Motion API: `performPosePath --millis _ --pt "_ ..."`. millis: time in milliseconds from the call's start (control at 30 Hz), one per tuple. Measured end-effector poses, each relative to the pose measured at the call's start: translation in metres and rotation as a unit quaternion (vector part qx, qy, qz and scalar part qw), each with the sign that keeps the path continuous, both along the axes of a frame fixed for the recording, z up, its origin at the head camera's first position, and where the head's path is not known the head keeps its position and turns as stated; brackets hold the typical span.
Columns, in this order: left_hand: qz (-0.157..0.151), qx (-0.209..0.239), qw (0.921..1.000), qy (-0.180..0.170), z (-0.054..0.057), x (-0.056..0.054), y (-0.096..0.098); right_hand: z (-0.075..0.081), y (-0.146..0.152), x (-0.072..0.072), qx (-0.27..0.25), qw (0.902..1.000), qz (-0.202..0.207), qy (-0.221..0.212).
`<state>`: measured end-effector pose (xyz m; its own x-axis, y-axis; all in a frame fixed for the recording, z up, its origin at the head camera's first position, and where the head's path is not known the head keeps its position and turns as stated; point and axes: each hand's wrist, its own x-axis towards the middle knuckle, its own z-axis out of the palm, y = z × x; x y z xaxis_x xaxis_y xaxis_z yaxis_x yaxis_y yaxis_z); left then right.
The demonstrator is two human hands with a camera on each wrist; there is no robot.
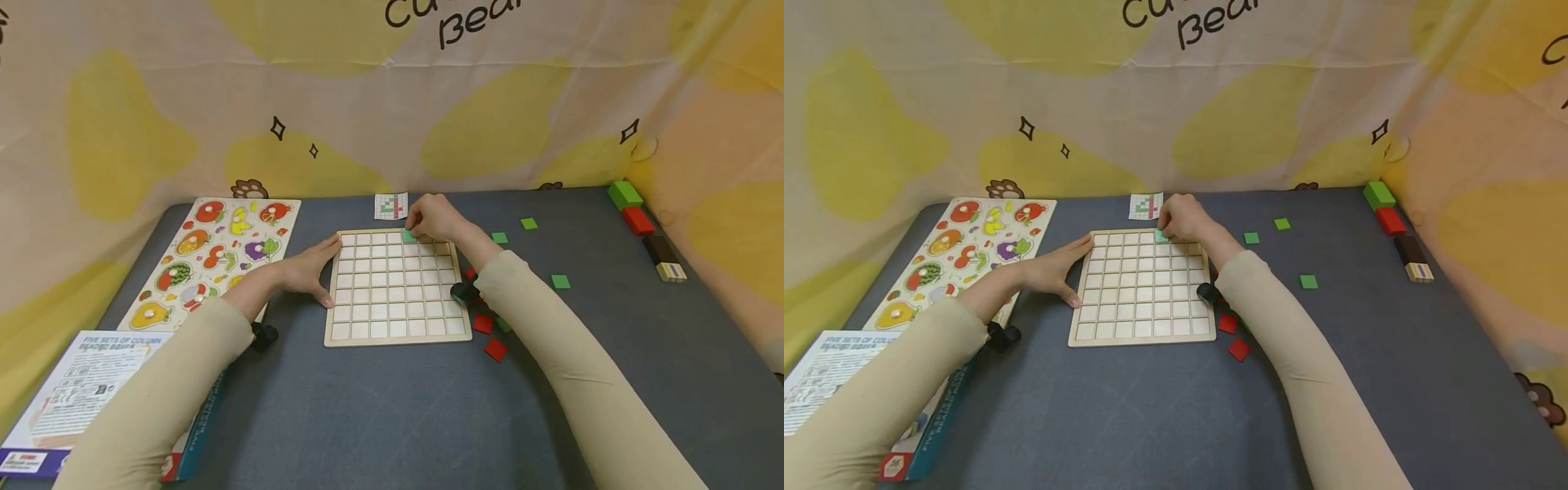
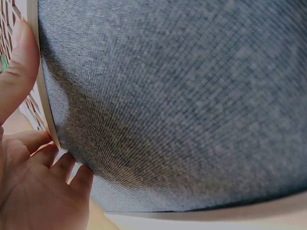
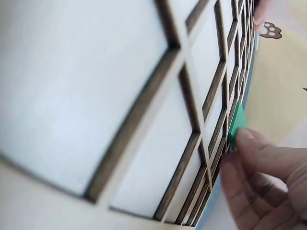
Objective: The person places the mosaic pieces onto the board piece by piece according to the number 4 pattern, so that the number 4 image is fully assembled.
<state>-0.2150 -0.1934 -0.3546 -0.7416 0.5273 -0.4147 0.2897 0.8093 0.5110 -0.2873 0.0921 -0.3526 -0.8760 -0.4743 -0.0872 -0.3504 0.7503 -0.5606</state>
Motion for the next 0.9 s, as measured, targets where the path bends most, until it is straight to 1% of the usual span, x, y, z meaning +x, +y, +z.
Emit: performPosePath --millis 167,267,333,400,500,600,700,833,900 --pt "-0.002 -0.003 1.0 0.002 0.0 0.001 0.0 0.002 0.002 0.0 0.029 0.9994 0.018 -0.008" --pt "-0.002 -0.005 1.0 0.002 0.0 0.001 0.0 0.007 0.012 -0.002 0.036 0.9988 0.031 -0.006" --pt "-0.002 -0.005 1.0 0.001 0.0 0.0 -0.001 0.01 0.024 -0.005 0.039 0.9985 0.037 0.005" --pt "-0.001 -0.005 1.0 0.001 0.0 0.001 -0.001 0.012 0.04 -0.009 0.039 0.9986 0.034 0.013" --pt "0.002 -0.004 1.0 0.0 0.001 0.001 -0.001 0.014 0.07 -0.013 0.04 0.9989 0.022 0.011" --pt "0.005 -0.004 1.0 -0.001 0.002 0.001 0.0 0.014 0.1 -0.016 0.045 0.9989 0.008 -0.012" --pt "0.005 -0.002 1.0 -0.003 0.003 0.002 0.0 0.015 0.123 -0.015 0.048 0.9978 0.0 -0.045" --pt "0.001 -0.001 1.0 0.0 0.002 0.003 0.0 0.014 0.143 -0.012 0.051 0.9946 0.001 -0.09" --pt "0.0 -0.001 1.0 0.0 0.001 0.002 0.0 0.013 0.149 -0.011 0.057 0.993 0.001 -0.103"
